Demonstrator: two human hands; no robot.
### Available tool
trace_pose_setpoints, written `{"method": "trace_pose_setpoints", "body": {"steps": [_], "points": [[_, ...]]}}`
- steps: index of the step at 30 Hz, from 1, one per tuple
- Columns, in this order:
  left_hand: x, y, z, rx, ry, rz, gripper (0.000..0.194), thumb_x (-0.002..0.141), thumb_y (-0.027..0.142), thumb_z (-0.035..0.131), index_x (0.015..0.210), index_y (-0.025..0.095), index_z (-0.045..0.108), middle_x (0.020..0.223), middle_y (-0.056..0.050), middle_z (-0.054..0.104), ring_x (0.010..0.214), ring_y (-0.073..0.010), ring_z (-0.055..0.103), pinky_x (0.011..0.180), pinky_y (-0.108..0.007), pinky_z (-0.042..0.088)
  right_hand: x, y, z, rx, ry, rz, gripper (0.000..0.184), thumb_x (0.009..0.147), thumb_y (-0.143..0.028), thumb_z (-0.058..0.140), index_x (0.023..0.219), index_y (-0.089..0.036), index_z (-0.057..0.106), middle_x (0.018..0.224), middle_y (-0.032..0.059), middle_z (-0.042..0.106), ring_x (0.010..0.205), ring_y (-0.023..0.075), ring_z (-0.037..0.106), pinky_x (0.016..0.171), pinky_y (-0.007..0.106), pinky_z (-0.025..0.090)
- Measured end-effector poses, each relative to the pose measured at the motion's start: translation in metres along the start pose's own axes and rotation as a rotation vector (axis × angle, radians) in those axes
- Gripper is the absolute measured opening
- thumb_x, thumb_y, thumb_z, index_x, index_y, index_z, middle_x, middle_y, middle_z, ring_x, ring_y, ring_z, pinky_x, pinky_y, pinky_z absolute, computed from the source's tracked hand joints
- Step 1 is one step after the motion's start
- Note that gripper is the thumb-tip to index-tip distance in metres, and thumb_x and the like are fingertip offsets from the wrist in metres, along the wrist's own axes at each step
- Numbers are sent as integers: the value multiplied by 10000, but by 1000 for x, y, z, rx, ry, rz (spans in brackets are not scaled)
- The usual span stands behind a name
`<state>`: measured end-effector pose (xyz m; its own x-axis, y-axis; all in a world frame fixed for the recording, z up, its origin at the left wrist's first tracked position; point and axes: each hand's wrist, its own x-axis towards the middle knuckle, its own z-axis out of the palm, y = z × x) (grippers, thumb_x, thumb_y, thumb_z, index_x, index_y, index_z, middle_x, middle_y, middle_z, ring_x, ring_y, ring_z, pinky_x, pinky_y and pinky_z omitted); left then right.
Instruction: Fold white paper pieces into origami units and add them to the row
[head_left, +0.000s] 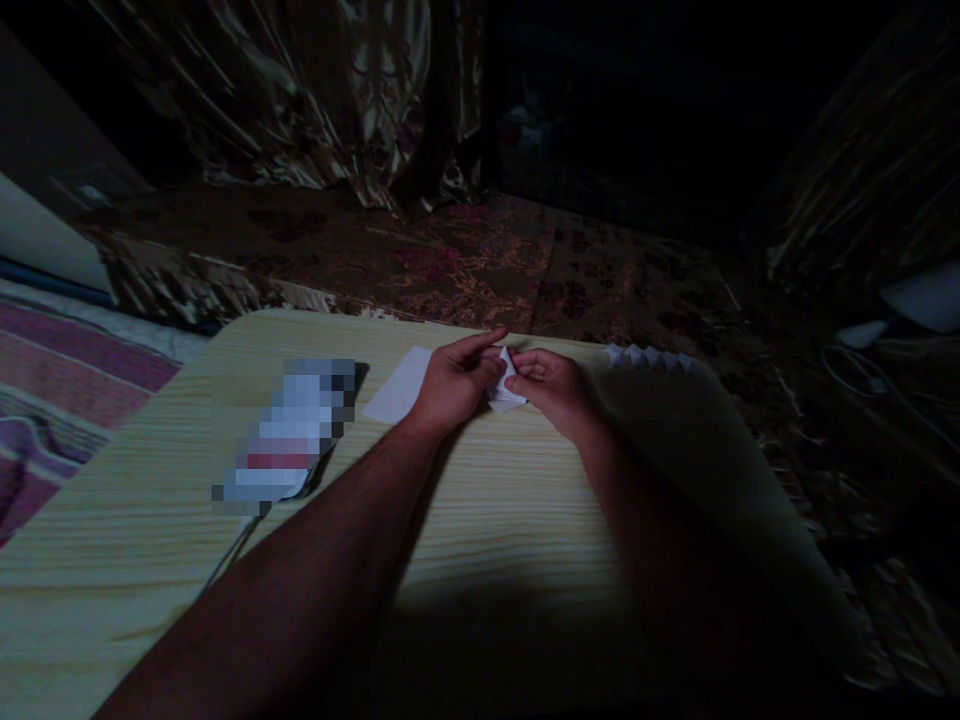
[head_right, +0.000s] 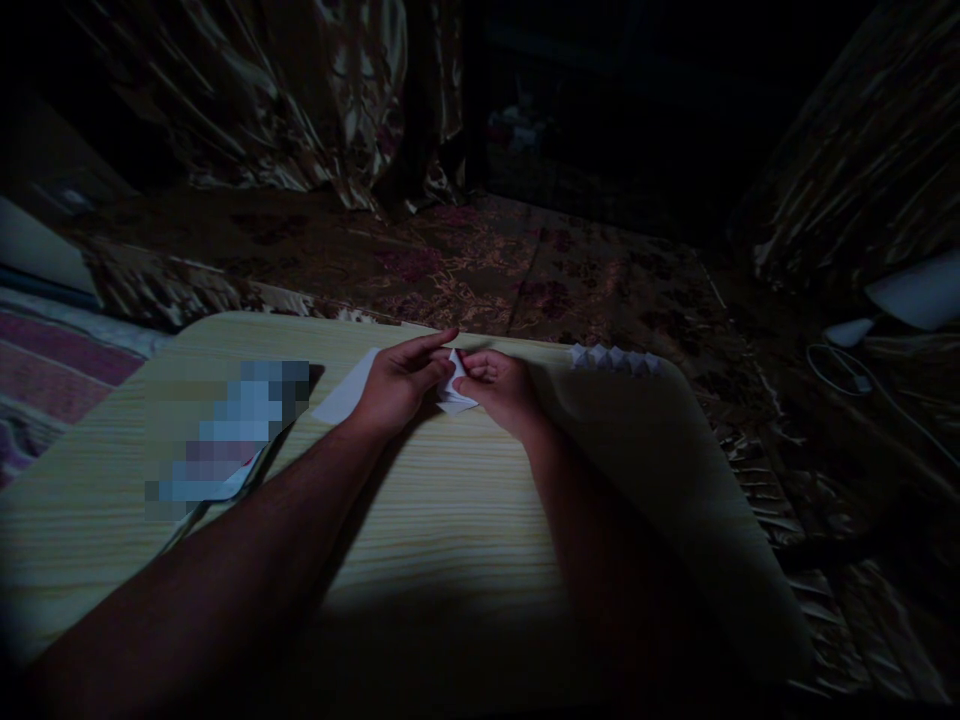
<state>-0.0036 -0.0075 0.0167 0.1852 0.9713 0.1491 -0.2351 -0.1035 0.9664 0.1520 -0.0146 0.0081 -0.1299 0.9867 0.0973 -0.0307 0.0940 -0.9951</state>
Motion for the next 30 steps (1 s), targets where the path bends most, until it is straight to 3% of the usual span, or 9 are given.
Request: {"method": "trace_pose_setpoints", "body": {"steps": [4, 8, 14, 20, 30], "points": [[0, 4, -1, -37, -32, 5, 581, 718, 245, 691, 1278, 168, 554, 1058, -92, 684, 846, -158, 635, 784, -294, 492, -3, -7, 0, 11, 31, 32, 313, 674, -339, 701, 916, -163, 612, 700, -13, 638, 532, 80, 534, 495, 205, 410], [0, 4, 1, -30, -89, -5, 658, 634, 230, 773, 1247, 133, 555, 1043, -104, 681, 833, -163, 636, 782, -299, 496, -3, -6, -1, 29, 87, 3, 269, 732, -372, 654, 898, -172, 587, 586, -56, 557, 408, 46, 401, 373, 183, 294], [1, -1, 1, 35, -64, -34, 596, 571, 286, 825, 1106, 104, 636, 857, -75, 704, 704, -145, 631, 700, -282, 508, 0, 2, -3, 66, 76, -50, 259, 740, -366, 660, 893, -172, 583, 612, -46, 576, 422, 49, 437, 360, 171, 343], [0, -1, 3, 108, -6, 2, 518, 581, 370, 818, 1003, 100, 686, 842, -87, 721, 686, -157, 640, 675, -286, 518, -1, -1, -3, 72, 64, -39, 272, 731, -376, 678, 882, -175, 573, 625, -41, 588, 453, 57, 480, 390, 173, 400], [-3, 2, 6, 147, 32, 5, 430, 631, 390, 780, 941, 101, 706, 820, -95, 728, 625, -146, 629, 573, -249, 492, -3, -3, -1, 37, 68, -32, 251, 733, -367, 682, 837, -177, 554, 582, -53, 568, 443, 58, 480, 387, 164, 394]]}}
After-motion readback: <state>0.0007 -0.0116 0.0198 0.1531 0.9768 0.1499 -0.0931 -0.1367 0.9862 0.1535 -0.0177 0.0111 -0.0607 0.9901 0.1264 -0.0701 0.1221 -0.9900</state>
